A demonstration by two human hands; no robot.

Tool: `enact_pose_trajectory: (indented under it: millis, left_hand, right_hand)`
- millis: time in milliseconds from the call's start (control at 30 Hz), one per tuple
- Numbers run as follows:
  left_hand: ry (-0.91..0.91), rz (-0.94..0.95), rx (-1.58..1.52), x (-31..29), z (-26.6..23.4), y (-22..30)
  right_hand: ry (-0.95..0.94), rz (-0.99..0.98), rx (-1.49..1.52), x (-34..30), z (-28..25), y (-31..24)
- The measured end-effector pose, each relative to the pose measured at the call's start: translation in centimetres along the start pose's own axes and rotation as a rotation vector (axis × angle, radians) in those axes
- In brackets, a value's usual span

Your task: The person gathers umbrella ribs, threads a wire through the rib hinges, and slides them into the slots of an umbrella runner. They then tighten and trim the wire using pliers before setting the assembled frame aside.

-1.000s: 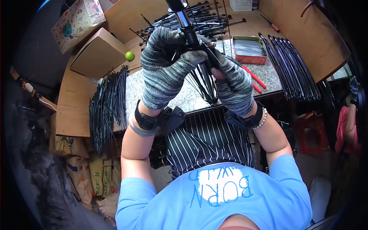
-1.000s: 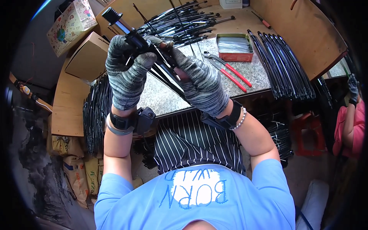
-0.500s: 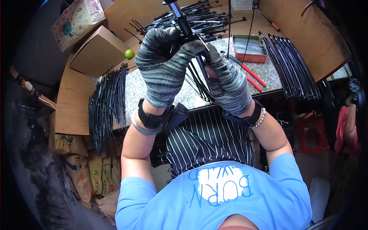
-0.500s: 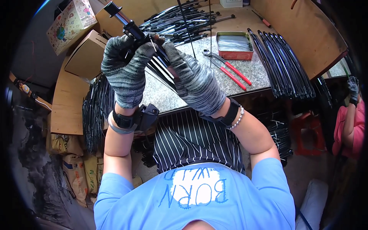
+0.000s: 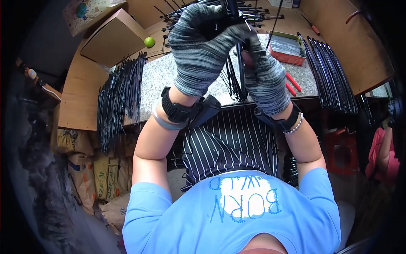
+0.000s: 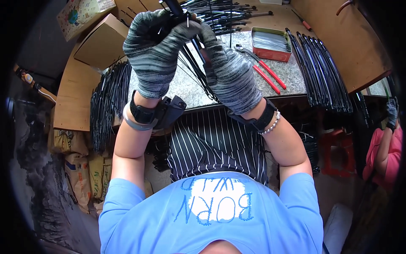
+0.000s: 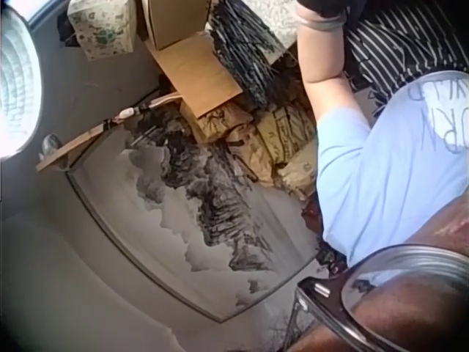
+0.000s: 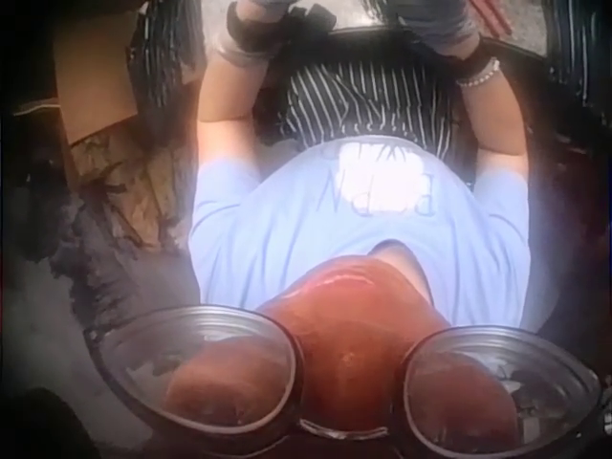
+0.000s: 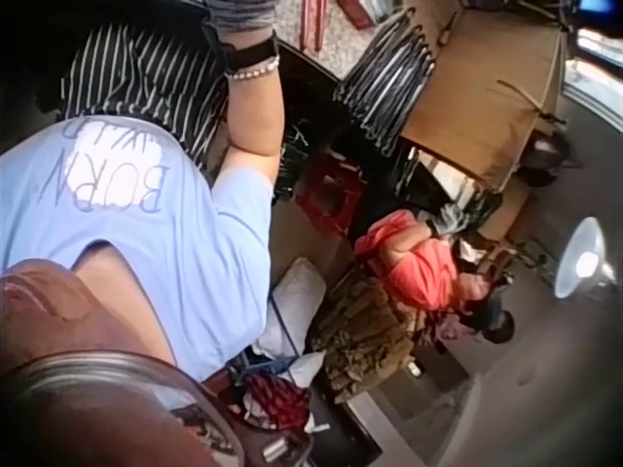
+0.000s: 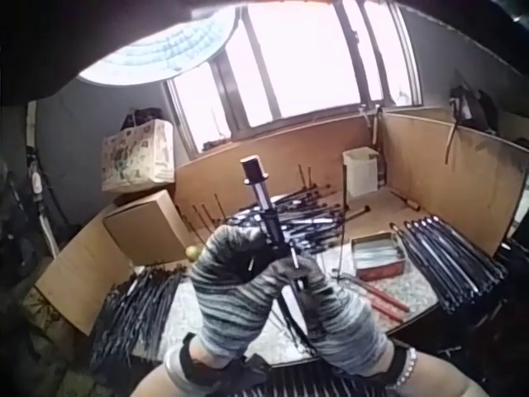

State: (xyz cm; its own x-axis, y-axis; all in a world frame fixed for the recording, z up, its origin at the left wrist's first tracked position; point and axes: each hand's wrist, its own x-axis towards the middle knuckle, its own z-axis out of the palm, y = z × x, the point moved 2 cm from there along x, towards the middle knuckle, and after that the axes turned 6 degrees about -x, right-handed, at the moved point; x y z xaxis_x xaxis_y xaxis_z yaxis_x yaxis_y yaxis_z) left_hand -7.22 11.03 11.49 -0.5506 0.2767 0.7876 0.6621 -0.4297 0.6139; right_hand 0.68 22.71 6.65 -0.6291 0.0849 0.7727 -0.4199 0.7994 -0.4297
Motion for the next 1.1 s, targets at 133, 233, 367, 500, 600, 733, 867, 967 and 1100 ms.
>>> enact_pose_trajectory:
  millis: [133,233,367,500,600,733,867,967,1100]
  left_hand:
    - [-0.017,0.086,0.012,0.0,0.9,0.3]
    - [-0.019,0.033,0.006,-0.2,1.1,0.9]
    - [0.009,-0.014,0.106,-0.2,1.3,1.1]
    - [0.004,0.0,0.141,-0.4,1.4,1.2]
    - [0.014,-0.038,0.095,-0.4,2.0,1.3]
    - [-0.044,-0.074,0.037,-0.1,2.7,1.2]
    - [0.039,0.435,0.016,1.0,2.7,3.4]
    - [0.073,0.537,0.022,2.1,-0.7,4.6]
    - [-0.024,0.286,-0.065,1.1,-1.2,2.2]
  right_hand:
    - [0.007,-0.059,-0.031,-0.8,0.5,0.2]
    - [0.046,-0.09,0.007,-0.8,0.8,0.3]
    - [0.093,-0.089,0.028,-0.7,1.1,0.2]
    - [0.095,-0.089,-0.035,-0.4,0.6,-0.5]
    - [0.1,-0.082,-0.044,-0.6,0.5,-0.5]
    - [0.127,-0.065,0.085,-0.6,0.4,0.1]
    - [0.112,0.064,0.459,0.0,0.0,1.4]
    - [0.038,0.323,0.953,0.3,0.1,2.3]
    - [-0.196,0.272,0.996,0.0,0.4,3.5]
